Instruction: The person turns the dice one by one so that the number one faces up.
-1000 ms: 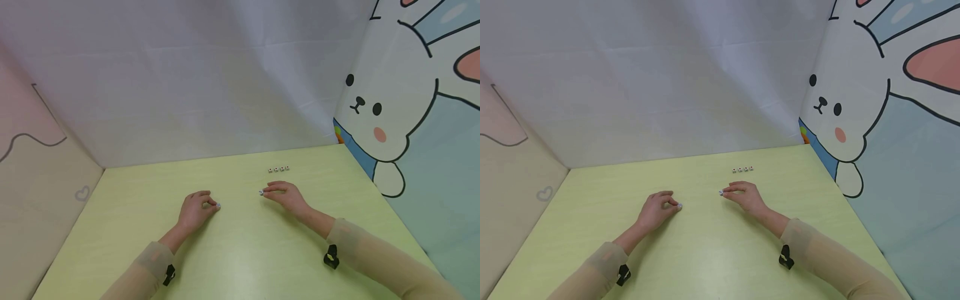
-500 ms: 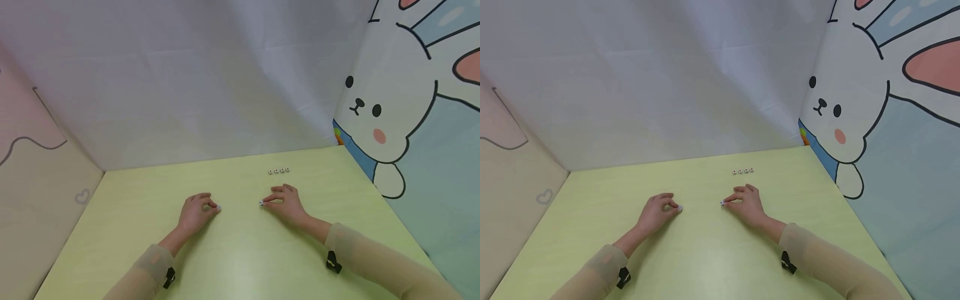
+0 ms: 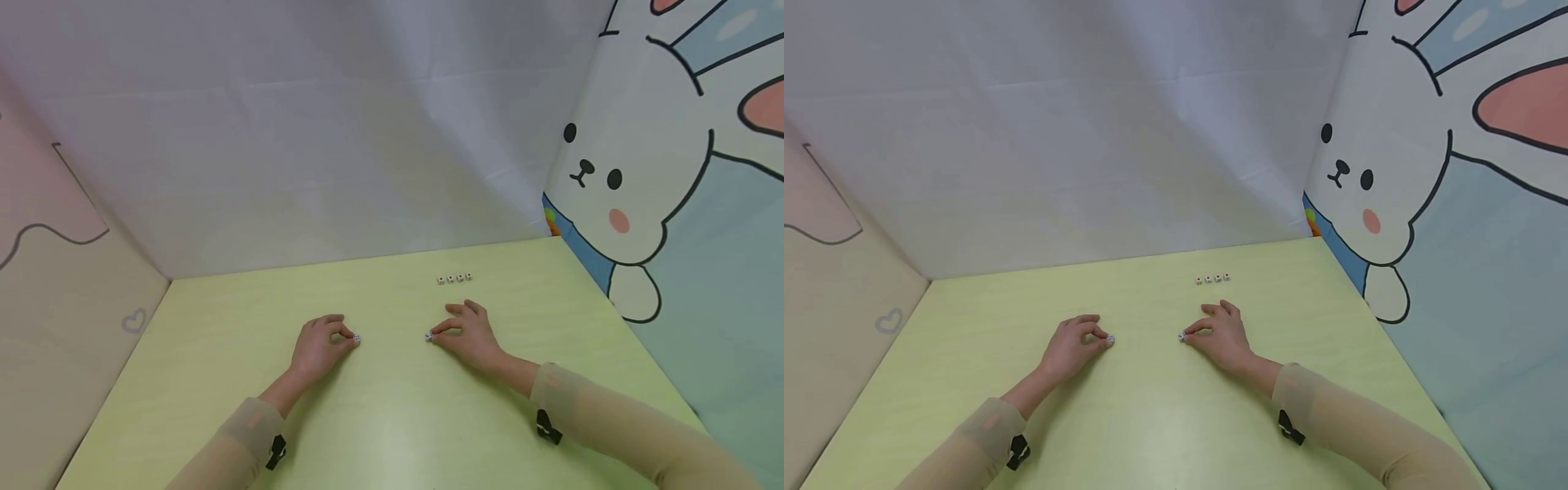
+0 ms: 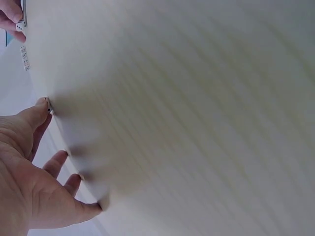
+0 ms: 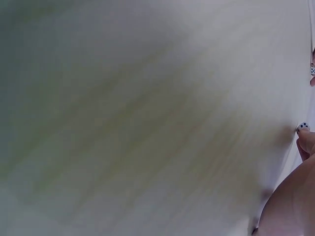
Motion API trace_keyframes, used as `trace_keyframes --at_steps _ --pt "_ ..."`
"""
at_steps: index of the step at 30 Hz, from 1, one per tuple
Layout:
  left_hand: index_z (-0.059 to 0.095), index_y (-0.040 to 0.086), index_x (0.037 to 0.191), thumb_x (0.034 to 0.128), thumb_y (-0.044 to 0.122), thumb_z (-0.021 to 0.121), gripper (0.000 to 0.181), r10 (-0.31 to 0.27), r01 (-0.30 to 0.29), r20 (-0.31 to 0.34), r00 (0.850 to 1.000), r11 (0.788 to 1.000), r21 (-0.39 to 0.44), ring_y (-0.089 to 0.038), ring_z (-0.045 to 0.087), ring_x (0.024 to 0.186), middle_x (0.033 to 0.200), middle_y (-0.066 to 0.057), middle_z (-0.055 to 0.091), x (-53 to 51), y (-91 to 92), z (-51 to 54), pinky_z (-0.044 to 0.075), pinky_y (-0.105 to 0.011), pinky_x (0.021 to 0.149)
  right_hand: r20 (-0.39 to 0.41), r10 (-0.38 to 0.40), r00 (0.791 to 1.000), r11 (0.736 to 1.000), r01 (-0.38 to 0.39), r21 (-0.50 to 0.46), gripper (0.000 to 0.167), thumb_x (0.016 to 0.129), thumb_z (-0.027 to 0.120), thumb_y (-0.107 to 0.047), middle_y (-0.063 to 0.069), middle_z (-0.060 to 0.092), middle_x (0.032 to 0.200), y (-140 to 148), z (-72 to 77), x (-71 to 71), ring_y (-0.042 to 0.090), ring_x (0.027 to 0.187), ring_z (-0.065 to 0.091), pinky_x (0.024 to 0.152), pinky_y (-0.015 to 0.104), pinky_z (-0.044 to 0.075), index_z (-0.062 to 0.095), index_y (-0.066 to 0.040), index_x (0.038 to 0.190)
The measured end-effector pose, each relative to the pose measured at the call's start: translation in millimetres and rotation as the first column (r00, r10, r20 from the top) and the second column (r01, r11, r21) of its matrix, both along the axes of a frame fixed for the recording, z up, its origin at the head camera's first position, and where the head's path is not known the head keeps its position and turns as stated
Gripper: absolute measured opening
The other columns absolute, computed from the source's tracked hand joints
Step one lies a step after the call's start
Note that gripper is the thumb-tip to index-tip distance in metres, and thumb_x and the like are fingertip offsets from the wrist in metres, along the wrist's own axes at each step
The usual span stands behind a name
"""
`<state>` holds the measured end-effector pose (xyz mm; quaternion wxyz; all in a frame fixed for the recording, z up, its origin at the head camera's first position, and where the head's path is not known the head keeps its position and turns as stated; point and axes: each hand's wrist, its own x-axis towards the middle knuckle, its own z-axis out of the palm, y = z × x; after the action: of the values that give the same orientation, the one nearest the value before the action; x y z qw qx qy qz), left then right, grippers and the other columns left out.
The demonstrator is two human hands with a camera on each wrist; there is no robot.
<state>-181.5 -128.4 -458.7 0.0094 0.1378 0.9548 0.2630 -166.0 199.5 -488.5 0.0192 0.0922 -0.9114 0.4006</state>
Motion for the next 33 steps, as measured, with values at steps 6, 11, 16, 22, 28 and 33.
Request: trace_keyframes --at_steps 6,11,16,22,28,33 --pt "0.077 0.019 0.089 0.0917 0.03 0.079 0.012 0.003 -0.003 0.0 1.0 1.0 -0.001 -0.047 0.046 0.134 0.141 -0.014 0.06 0.3 1.4 0.4 0.034 -0.059 0.113 -0.019 0.002 1.0 0.999 -0.002 0.038 0.009 0.086 0.085 -0.028 0.02 0.053 0.148 4.5 -1.4 0.5 0.047 0.147 0.02 0.119 0.061 0.019 0.083 -0.023 0.093" --pt "0.077 0.019 0.09 0.0922 0.03 0.079 0.011 0.002 -0.002 -0.001 1.0 1.0 -0.001 -0.048 0.046 0.134 0.142 -0.014 0.06 -0.1 1.5 1.1 0.034 -0.06 0.113 -0.029 0.003 1.0 0.999 -0.002 0.047 0.007 0.086 0.085 -0.026 0.02 0.053 0.148 7.3 2.0 2.6 0.047 0.147 0.021 0.118 0.063 0.022 0.083 -0.023 0.092" --pt "0.077 0.019 0.09 0.0929 0.03 0.078 0.012 0.0 0.0 0.008 1.0 1.0 -0.009 -0.048 0.045 0.135 0.142 -0.014 0.059 -1.2 1.2 0.4 0.034 -0.06 0.113 -0.035 0.007 0.999 0.999 -0.005 0.053 0.007 0.086 0.085 -0.026 0.019 0.053 0.148 9.2 1.0 3.2 0.047 0.147 0.021 0.118 0.063 0.022 0.083 -0.023 0.092" --pt "0.077 0.019 0.091 0.0933 0.031 0.077 0.012 -0.002 0.002 0.009 1.0 1.0 -0.016 -0.048 0.045 0.135 0.143 -0.014 0.059 -1.7 1.3 0.5 0.033 -0.06 0.114 -0.047 0.016 0.999 0.998 -0.013 0.054 0.008 0.086 0.084 -0.025 0.018 0.054 0.146 12.2 0.4 3.0 0.045 0.147 0.022 0.118 0.063 0.023 0.082 -0.023 0.094" --pt "0.077 0.018 0.09 0.0931 0.03 0.078 0.012 -0.003 0.003 0.009 1.0 1.0 -0.009 -0.048 0.045 0.135 0.142 -0.015 0.059 -1.1 1.7 3.1 0.033 -0.061 0.113 -0.097 0.038 0.995 0.995 -0.029 0.09 0.012 0.086 0.084 -0.025 0.016 0.057 0.143 16.1 11.5 0.8 0.044 0.147 0.024 0.116 0.064 0.026 0.082 -0.02 0.096" --pt "0.078 0.018 0.091 0.093 0.03 0.078 0.012 -0.008 0.008 0.0 1.0 1.0 -0.011 -0.048 0.046 0.134 0.142 -0.015 0.06 -2.4 1.3 3.7 0.034 -0.061 0.113 -0.192 0.098 0.977 0.971 -0.051 0.235 0.012 0.082 0.086 -0.026 0.015 0.061 0.137 16.3 22.7 -3.9 0.045 0.144 0.032 0.114 0.065 0.029 0.082 -0.021 0.092"
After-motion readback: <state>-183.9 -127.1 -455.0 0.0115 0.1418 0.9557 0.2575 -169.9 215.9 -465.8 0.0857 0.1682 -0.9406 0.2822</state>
